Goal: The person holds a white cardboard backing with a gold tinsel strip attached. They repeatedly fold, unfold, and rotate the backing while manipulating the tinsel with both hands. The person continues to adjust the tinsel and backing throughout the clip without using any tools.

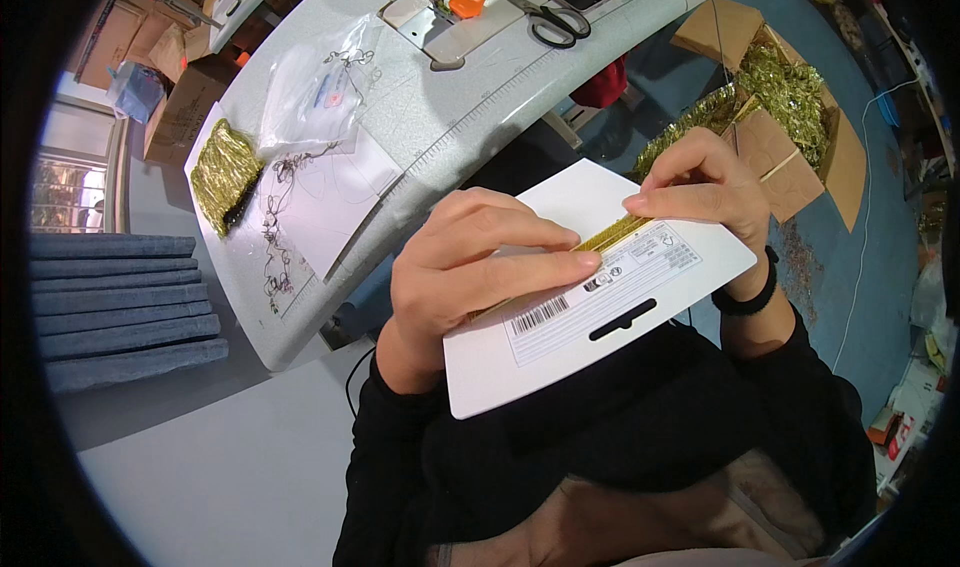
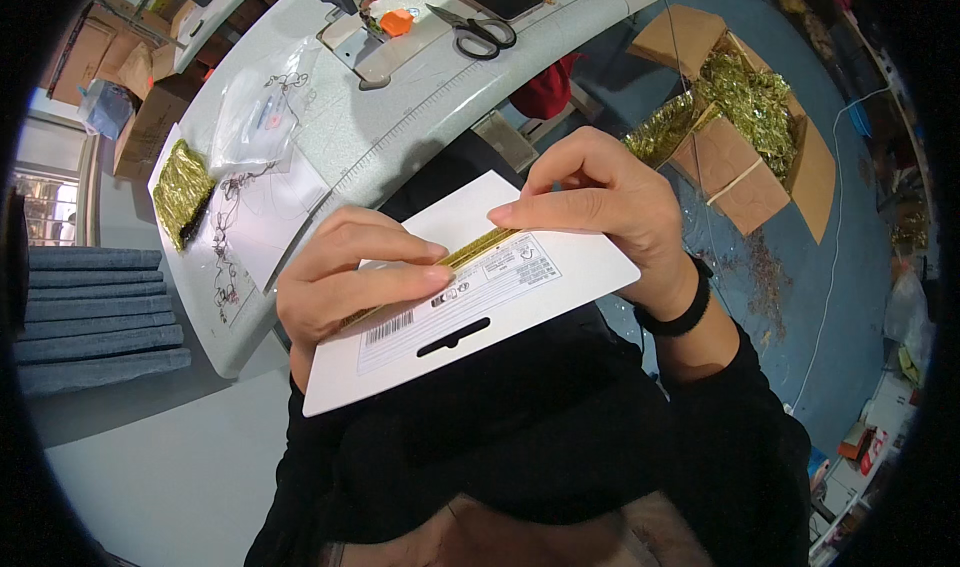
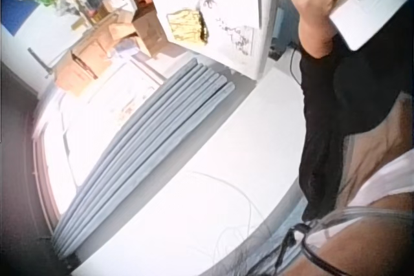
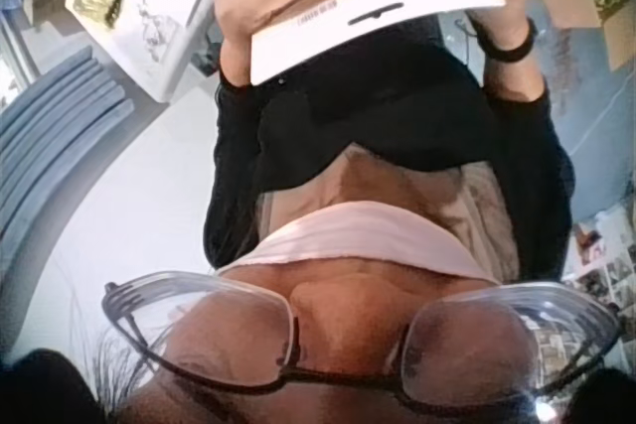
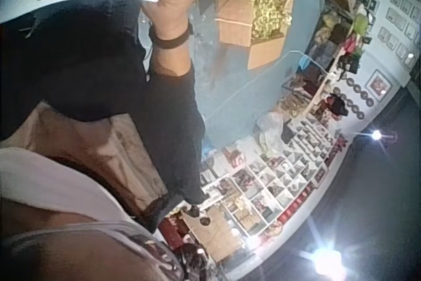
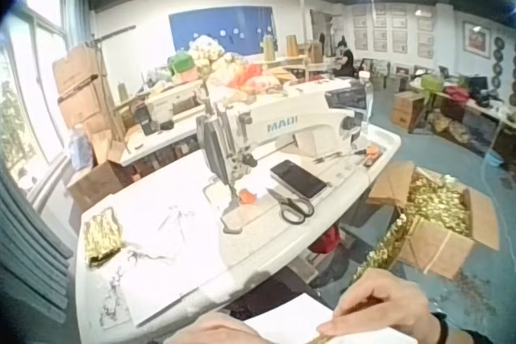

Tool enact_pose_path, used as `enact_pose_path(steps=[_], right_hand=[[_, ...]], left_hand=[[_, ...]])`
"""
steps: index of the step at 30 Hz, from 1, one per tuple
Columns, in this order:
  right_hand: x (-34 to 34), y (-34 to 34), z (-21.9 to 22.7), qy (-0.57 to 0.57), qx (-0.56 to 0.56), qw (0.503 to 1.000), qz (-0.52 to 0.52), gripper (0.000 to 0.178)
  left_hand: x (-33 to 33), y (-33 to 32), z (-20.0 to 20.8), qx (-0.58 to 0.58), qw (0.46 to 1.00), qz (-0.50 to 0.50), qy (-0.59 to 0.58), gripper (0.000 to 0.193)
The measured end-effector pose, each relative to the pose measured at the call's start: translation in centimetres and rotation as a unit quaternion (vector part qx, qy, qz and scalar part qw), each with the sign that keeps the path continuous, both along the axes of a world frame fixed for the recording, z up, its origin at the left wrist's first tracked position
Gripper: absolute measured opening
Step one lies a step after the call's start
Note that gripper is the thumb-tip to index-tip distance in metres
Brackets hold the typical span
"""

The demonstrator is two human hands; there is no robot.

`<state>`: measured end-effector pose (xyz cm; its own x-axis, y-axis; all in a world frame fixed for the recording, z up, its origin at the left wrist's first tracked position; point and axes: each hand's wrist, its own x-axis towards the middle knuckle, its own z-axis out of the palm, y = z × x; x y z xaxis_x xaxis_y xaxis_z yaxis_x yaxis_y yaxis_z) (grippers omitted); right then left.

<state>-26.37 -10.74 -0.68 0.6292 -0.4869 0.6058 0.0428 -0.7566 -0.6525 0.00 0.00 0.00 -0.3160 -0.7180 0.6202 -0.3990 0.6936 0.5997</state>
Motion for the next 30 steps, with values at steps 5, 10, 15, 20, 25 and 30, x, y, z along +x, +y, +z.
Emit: enact_pose_path(steps=[5, 10, 15, 20, 25, 30], right_hand=[[-0.1, -0.2, 0.4, 0.009, -0.052, 0.998, -0.044, 0.035], [0.2, -0.5, 0.9, 0.06, -0.102, 0.993, -0.019, 0.036], [1.1, -0.3, 0.2, 0.044, -0.101, 0.994, -0.001, 0.027], [1.0, -0.3, -0.5, 0.044, -0.089, 0.995, 0.022, 0.024], [1.0, -0.3, -0.7, 0.052, -0.088, 0.995, 0.021, 0.023], [0.9, -0.1, -0.9, 0.053, -0.087, 0.995, 0.016, 0.023]], left_hand=[[3.3, 1.2, 2.6, 0.173, 0.977, 0.099, 0.079, 0.035], [2.6, 1.3, 3.7, 0.159, 0.983, 0.081, 0.034, 0.026], [-1.0, 0.0, 2.9, 0.155, 0.983, 0.074, -0.067, 0.019], [-1.5, 0.0, 2.6, 0.116, 0.979, 0.076, -0.149, 0.016], [-2.8, 0.7, 2.4, 0.054, 0.969, 0.096, -0.223, 0.017], [-3.0, 0.8, 2.5, 0.09, 0.969, 0.114, -0.202, 0.017]])
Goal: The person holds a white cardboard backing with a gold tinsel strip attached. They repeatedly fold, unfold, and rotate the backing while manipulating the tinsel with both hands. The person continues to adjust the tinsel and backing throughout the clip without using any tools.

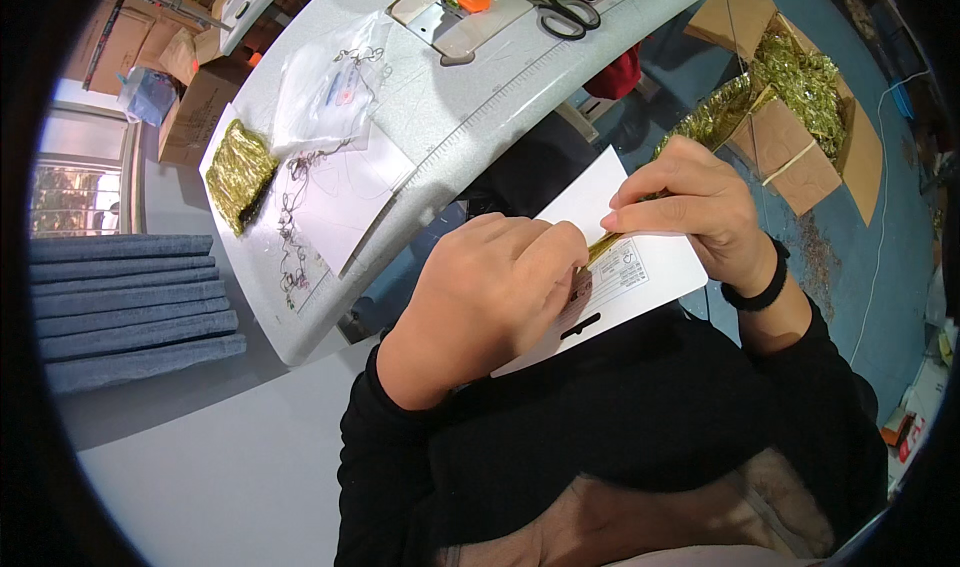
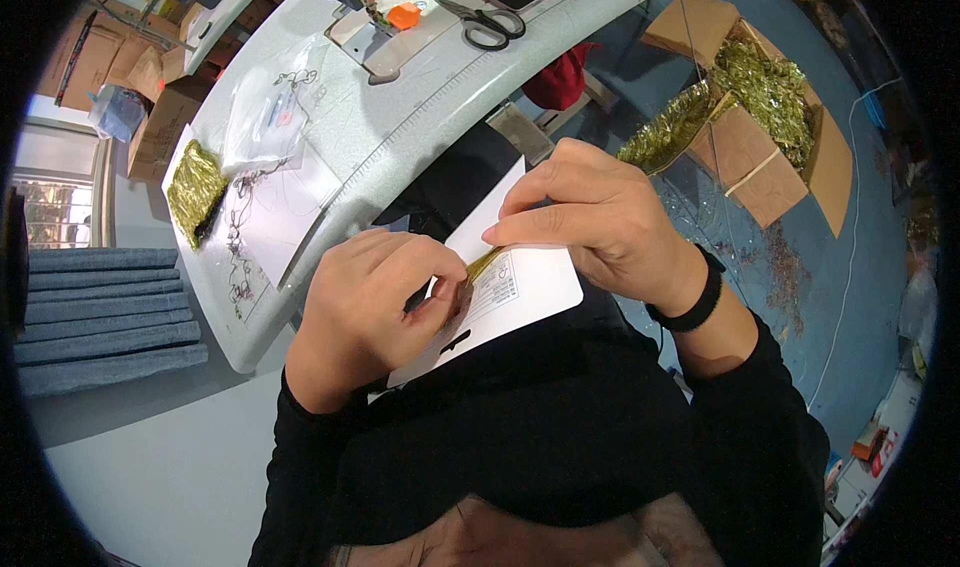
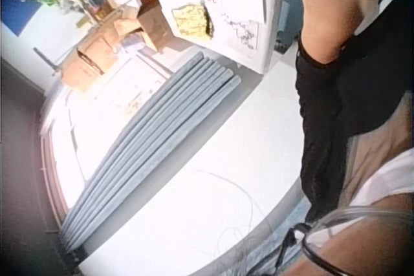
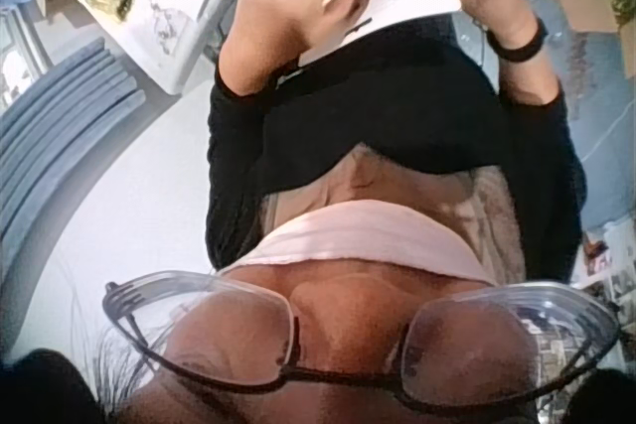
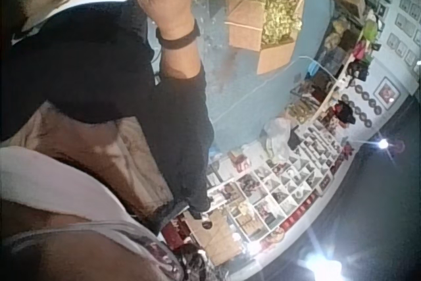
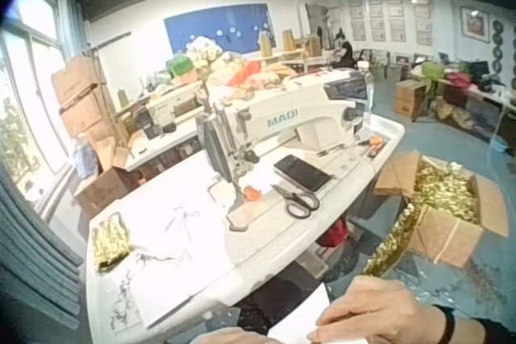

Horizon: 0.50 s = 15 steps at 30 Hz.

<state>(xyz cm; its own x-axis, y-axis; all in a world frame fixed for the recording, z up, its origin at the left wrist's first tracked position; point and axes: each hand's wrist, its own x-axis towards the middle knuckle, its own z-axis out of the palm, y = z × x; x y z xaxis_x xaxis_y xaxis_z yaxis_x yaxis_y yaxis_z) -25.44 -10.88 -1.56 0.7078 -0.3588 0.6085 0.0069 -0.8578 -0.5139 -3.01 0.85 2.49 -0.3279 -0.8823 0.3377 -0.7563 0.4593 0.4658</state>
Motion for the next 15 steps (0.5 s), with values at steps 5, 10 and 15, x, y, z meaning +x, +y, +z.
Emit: enact_pose_path(steps=[5, 10, 15], right_hand=[[0.0, -0.1, -0.1, -0.004, 0.009, 1.0, -0.001, 0.023], [-0.1, -0.2, 0.1, -0.001, 0.016, 1.0, -0.013, 0.027], [-0.5, -0.4, 0.0, -0.016, 0.056, 0.997, -0.045, 0.03]], left_hand=[[0.1, -0.1, -0.4, -0.059, 0.997, 0.013, 0.041, 0.023], [0.5, 0.2, -0.4, 0.03, 0.993, -0.011, 0.111, 0.035], [2.5, 0.2, 0.0, 0.171, 0.97, -0.117, 0.131, 0.066]])
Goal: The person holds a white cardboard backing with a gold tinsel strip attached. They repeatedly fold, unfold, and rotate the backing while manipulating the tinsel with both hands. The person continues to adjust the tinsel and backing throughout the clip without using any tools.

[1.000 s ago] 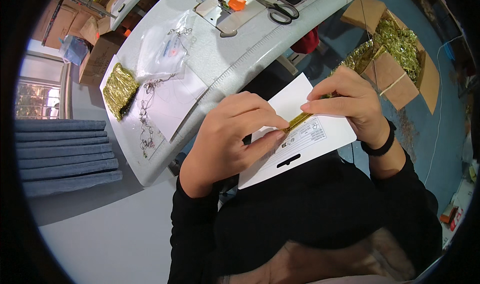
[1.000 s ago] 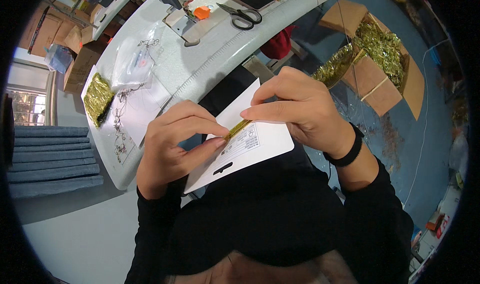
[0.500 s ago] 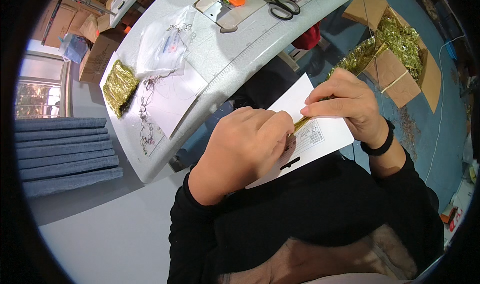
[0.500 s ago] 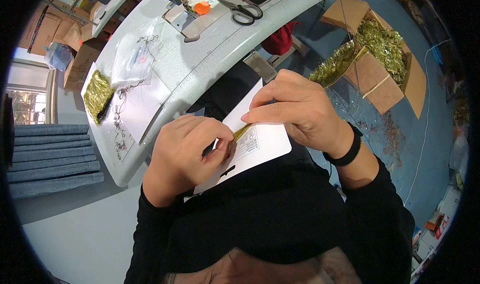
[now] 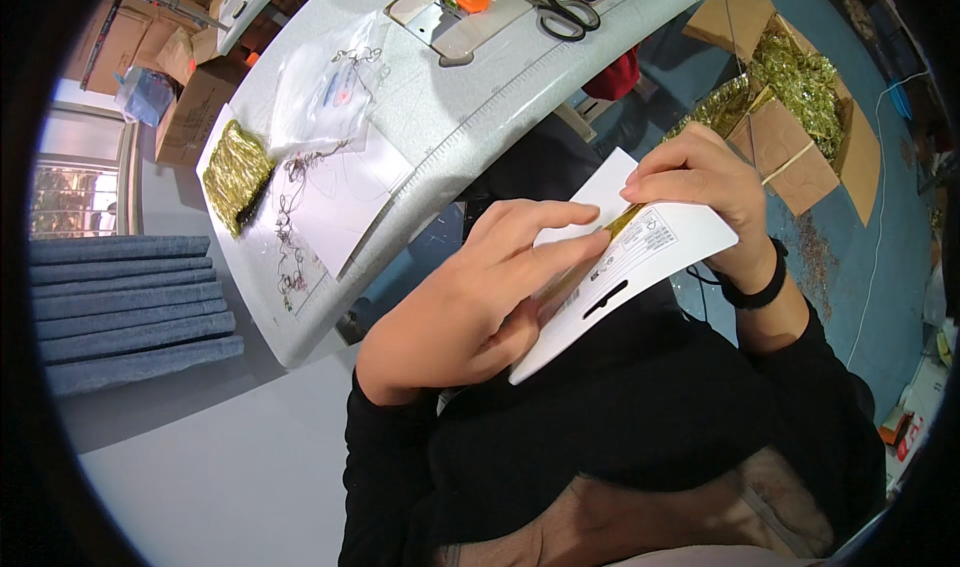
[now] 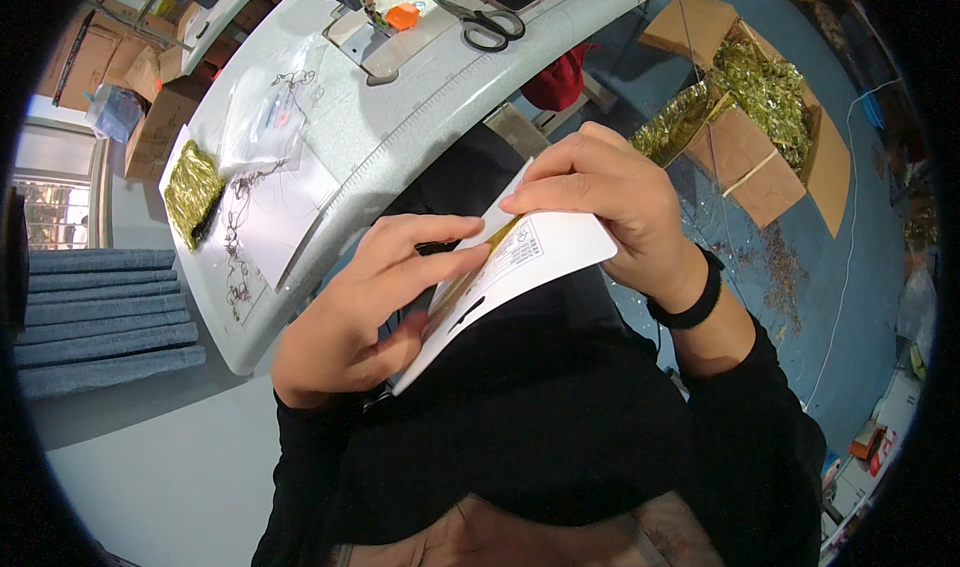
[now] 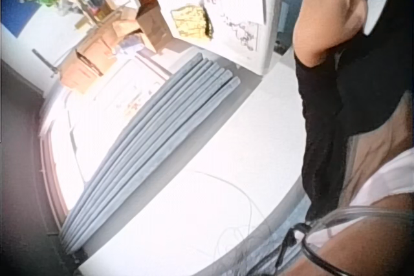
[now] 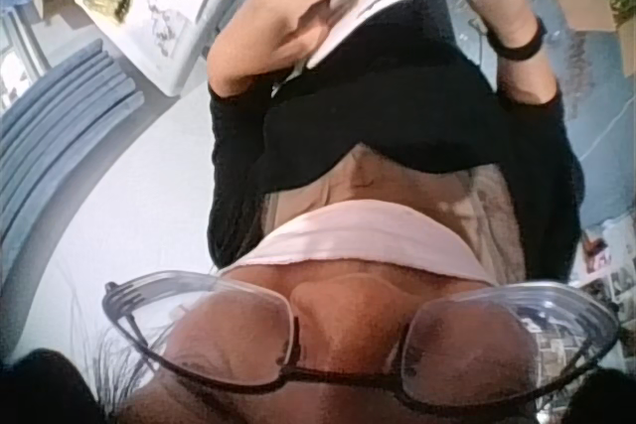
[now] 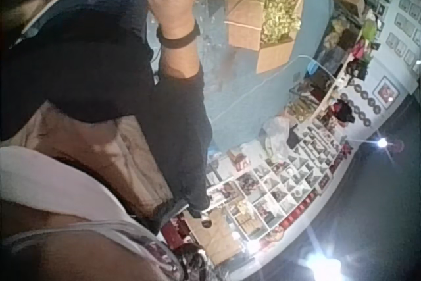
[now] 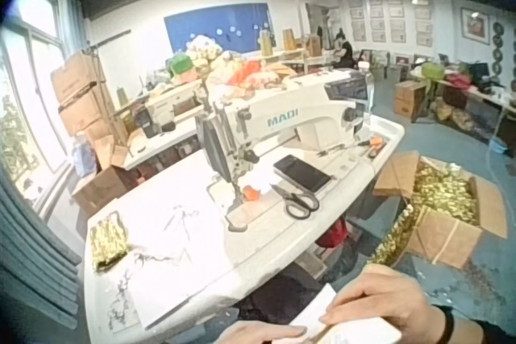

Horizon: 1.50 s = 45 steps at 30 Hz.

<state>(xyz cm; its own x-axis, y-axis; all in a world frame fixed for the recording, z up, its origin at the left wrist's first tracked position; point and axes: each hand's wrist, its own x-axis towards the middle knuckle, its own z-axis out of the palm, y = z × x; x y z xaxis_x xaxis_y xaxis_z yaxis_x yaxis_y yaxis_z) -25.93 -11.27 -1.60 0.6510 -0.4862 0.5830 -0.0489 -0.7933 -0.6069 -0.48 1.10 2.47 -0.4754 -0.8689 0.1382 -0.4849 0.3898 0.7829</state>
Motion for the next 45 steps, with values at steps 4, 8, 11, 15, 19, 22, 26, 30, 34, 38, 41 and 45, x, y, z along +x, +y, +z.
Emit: enact_pose_path(steps=[4, 8, 11, 15, 19, 22, 26, 30, 34, 38, 41, 45], right_hand=[[-0.1, -0.3, -0.8, -0.03, 0.038, 0.999, 0.007, 0.033], [-0.1, -0.5, -1.2, -0.06, 0.051, 0.997, 0.015, 0.035], [0.0, -0.4, -1.1, -0.059, 0.056, 0.996, 0.028, 0.035], [-0.4, -0.7, -0.1, -0.024, 0.018, 0.999, 0.021, 0.033], [-0.7, -0.7, 0.7, 0.001, -0.012, 1.0, -0.002, 0.034], [-0.6, -0.7, 0.7, -0.014, -0.021, 1.0, 0.0, 0.034], [-0.5, -0.6, 0.4, -0.041, -0.001, 0.999, 0.003, 0.032], [-0.6, -0.3, 0.3, -0.056, 0.04, 0.997, -0.014, 0.028], [-0.6, -0.3, 0.3, -0.066, 0.054, 0.996, -0.016, 0.025], [-0.7, -0.3, 0.4, -0.072, 0.089, 0.993, -0.004, 0.024], [-0.7, -0.5, 0.4, -0.089, 0.08, 0.993, -0.005, 0.023], [-0.6, -0.2, 0.5, -0.106, 0.057, 0.992, -0.026, 0.025]], left_hand=[[0.7, 0.3, -0.1, 0.079, 0.992, -0.088, 0.033, 0.1], [-0.8, 0.8, -0.9, -0.018, 0.999, 0.006, 0.051, 0.083], [-1.4, 0.4, -1.3, -0.11, 0.993, 0.041, 0.029, 0.055], [-1.4, 0.4, -0.9, -0.137, 0.988, 0.072, 0.013, 0.046], [-1.1, 0.2, -0.6, -0.151, 0.986, 0.067, -0.018, 0.042], [-1.0, 0.2, -0.6, -0.158, 0.985, 0.064, -0.023, 0.041], [-1.0, 0.5, -0.5, -0.149, 0.987, 0.059, -0.011, 0.039], [-0.9, 0.6, -0.4, -0.144, 0.988, 0.062, -0.012, 0.039], [-0.8, 0.7, -0.5, -0.141, 0.988, 0.06, -0.008, 0.039], [-0.7, 0.7, -0.8, -0.168, 0.984, 0.064, -0.013, 0.039], [-0.5, 0.7, -1.2, -0.211, 0.97, 0.093, 0.072, 0.037], [-0.4, 1.2, -1.8, -0.242, 0.948, 0.194, 0.068, 0.035]])
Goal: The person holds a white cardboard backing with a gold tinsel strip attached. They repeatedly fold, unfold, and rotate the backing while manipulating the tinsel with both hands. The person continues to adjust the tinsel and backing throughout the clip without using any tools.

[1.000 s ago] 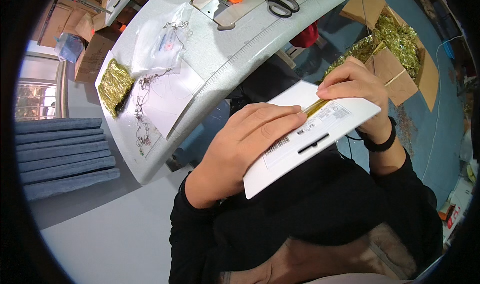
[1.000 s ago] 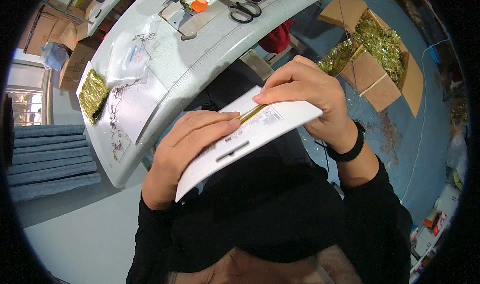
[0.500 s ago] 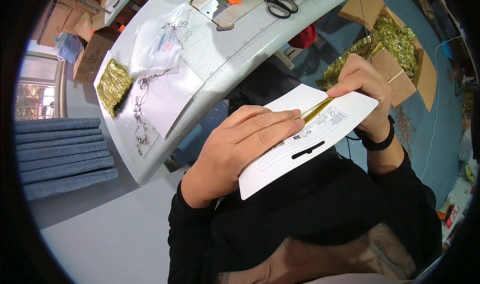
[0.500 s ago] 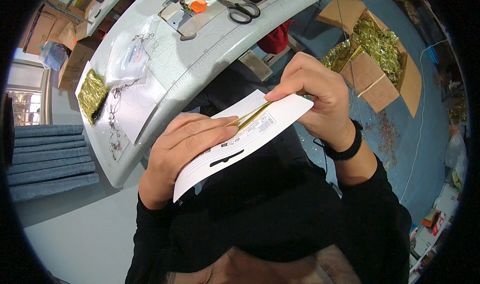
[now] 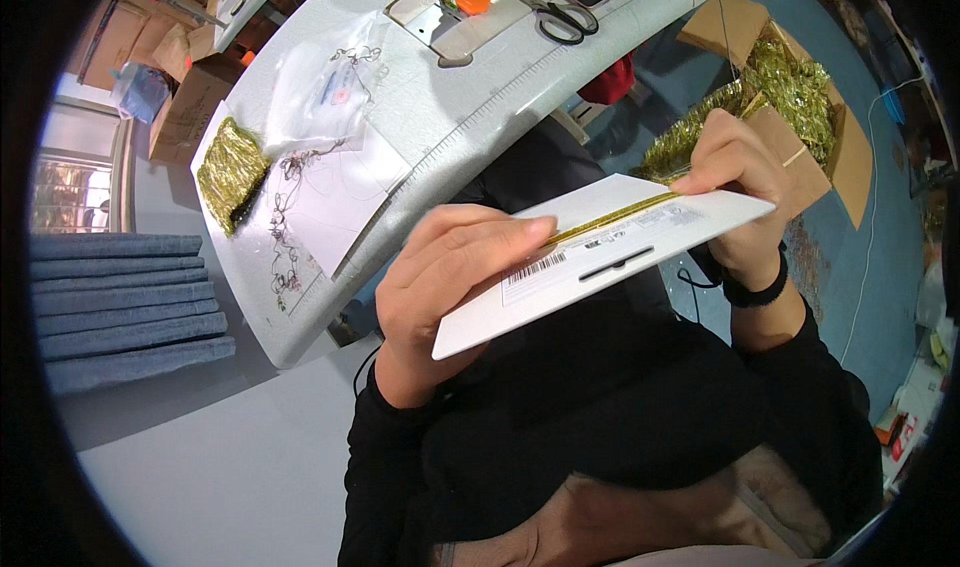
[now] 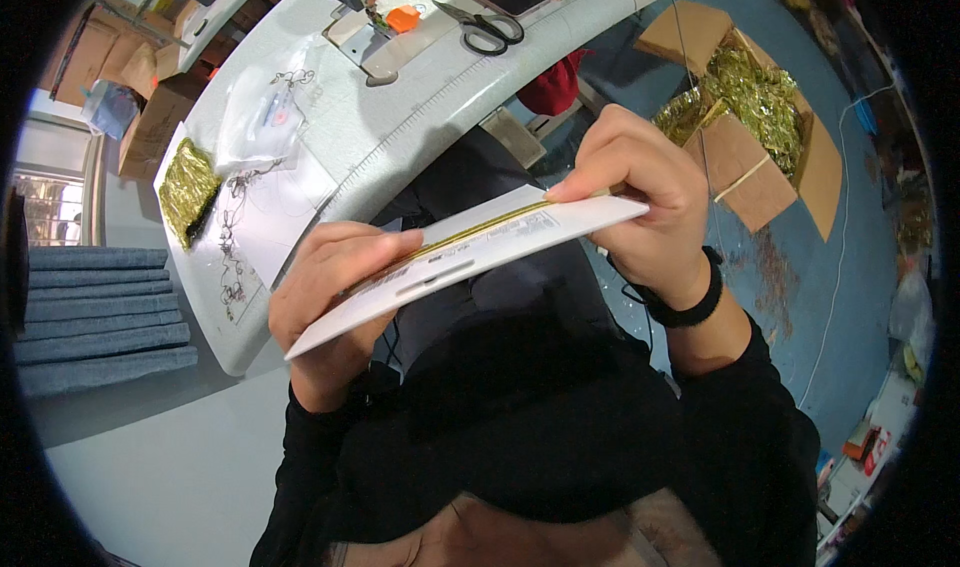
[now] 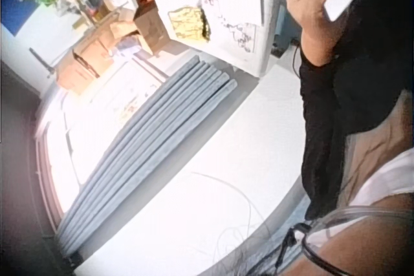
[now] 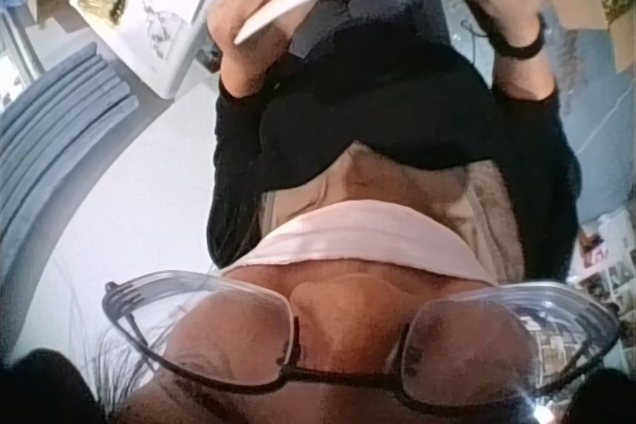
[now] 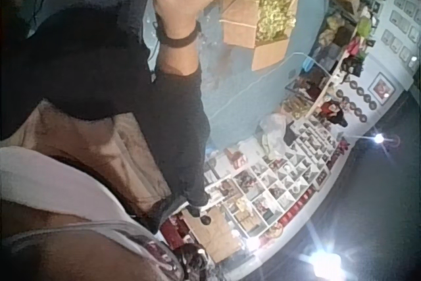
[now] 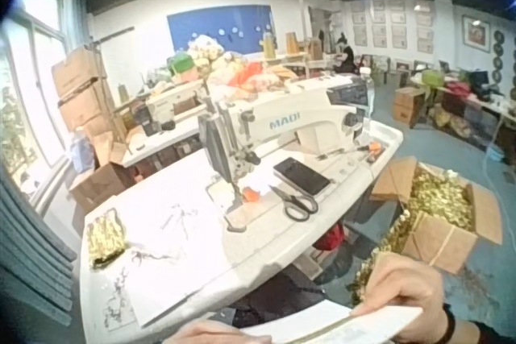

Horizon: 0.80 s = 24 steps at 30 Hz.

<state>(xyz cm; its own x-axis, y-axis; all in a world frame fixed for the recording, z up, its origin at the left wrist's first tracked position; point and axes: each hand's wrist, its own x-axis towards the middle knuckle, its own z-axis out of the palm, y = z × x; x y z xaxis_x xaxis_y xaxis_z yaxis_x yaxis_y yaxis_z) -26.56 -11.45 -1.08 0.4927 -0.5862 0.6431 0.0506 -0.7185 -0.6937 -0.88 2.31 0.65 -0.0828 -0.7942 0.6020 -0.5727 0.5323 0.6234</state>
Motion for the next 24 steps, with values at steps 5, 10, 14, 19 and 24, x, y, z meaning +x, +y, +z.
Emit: enact_pose_path(steps=[5, 10, 14, 19, 24], right_hand=[[0.0, 0.3, 0.4, 0.006, -0.05, 0.999, -0.001, 0.03], [0.2, 0.5, 0.5, 0.002, -0.045, 0.999, 0.002, 0.03], [0.3, 0.8, 0.6, 0.013, -0.07, 0.997, -0.003, 0.03], [0.6, 0.9, 0.9, 0.034, -0.119, 0.991, -0.054, 0.029], [1.3, 0.9, 1.2, 0.086, -0.21, 0.969, -0.1, 0.034]], left_hand=[[0.9, 0.3, -0.5, -0.028, 0.998, 0.02, 0.058, 0.028], [1.2, 0.5, -0.7, -0.032, 0.998, 0.02, 0.059, 0.027], [1.5, 0.6, -1.7, -0.046, 0.995, 0.022, 0.091, 0.027], [1.7, 0.0, -3.3, -0.029, 0.973, 0.107, 0.2, 0.079], [1.0, 0.3, -1.1, -0.224, 0.941, 0.248, -0.054, 0.079]])
